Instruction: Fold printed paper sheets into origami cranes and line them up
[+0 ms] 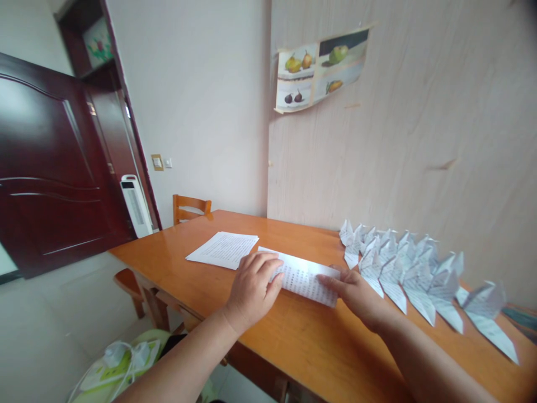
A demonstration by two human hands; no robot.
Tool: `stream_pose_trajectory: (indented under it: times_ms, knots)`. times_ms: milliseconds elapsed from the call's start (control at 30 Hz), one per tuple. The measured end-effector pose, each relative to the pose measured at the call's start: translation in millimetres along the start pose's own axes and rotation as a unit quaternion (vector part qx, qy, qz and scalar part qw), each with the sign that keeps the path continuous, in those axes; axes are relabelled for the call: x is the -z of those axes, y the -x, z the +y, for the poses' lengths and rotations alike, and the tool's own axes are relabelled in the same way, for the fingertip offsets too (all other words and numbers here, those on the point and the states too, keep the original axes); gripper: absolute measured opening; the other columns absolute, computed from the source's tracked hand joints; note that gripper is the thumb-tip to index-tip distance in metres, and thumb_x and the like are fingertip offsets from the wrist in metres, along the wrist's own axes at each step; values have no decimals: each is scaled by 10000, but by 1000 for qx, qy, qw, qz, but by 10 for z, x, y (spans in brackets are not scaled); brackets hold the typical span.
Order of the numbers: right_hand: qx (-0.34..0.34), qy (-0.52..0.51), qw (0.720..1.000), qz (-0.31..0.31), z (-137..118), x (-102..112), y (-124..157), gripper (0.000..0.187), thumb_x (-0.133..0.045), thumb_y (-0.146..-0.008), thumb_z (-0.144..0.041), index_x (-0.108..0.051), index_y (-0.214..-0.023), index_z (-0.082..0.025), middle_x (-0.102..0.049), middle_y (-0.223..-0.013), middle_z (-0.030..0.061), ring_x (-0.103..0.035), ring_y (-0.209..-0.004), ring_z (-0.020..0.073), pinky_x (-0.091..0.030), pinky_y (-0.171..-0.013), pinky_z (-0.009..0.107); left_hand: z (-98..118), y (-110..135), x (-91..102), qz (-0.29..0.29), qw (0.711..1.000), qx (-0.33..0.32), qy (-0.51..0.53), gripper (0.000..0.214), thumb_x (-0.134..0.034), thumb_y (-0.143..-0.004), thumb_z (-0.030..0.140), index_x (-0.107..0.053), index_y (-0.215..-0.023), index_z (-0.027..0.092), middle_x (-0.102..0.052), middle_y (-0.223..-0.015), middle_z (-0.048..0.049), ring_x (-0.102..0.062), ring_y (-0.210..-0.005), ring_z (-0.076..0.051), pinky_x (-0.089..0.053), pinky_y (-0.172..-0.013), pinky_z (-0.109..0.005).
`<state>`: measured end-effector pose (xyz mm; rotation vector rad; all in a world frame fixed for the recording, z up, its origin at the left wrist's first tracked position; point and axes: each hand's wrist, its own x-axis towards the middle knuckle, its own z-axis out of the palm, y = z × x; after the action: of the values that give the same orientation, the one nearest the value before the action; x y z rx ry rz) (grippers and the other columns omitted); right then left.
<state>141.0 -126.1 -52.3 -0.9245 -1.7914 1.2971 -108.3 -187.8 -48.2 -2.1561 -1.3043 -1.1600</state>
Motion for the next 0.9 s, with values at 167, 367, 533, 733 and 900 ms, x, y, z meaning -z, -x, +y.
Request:
stream_pose_trajectory:
  times_ms: [167, 367, 533, 733, 900]
  knots:
    - [-20, -54, 998, 35, 39, -8, -11, 340, -694, -797, -502, -631, -916, -189, -666, -775, 9, -590, -697, 169, -445, -648, 284, 105, 58, -139, -136, 987, -79, 39, 349, -594, -916, 245, -593, -1265, 237, -597, -1357, -51, -487, -1302, -236, -381, -1108, -453]
    - [-59, -89, 990, 91, 89, 18, -44, 335, -672, -797, -442, -636, -1032, -207, -710, -820, 39, -666, -730, 207, -516, -652, 306, 137, 70, -237, -206, 974, -90, 37, 469, -621, -906, 296, -536, -1363, 237, -537, -1444, -69, -412, -1384, -265, -348, -1135, -485]
    - [-95, -58, 986, 127, 193, 82, -78, 366, -633, -803, -415, -630, -1100, -202, -732, -867, 68, -700, -746, 225, -543, -630, 317, 172, 2, -263, -225, 966, -123, 35, 442, -597, -920, 303, -538, -1354, 241, -559, -1418, -68, -459, -1339, -277, -354, -1120, -491]
    - [-92, 111, 963, 227, 351, 217, -137, 500, -637, -798, -413, -596, -1235, -173, -708, -898, 83, -690, -828, 256, -520, -741, 372, 115, -148, -415, -269, 948, -165, 47, 455, -674, -870, 393, -585, -1282, 223, -619, -1341, -77, -572, -1205, -282, -434, -1034, -454]
    - [-5, 258, 921, 291, 324, 309, -142, 456, -616, -813, -394, -623, -1214, -177, -643, -1145, 133, -595, -1101, 324, -406, -979, 468, 93, -279, -534, -283, 935, -202, 69, 454, -683, -860, 396, -589, -1264, 213, -652, -1286, -72, -602, -1168, -260, -454, -1006, -414]
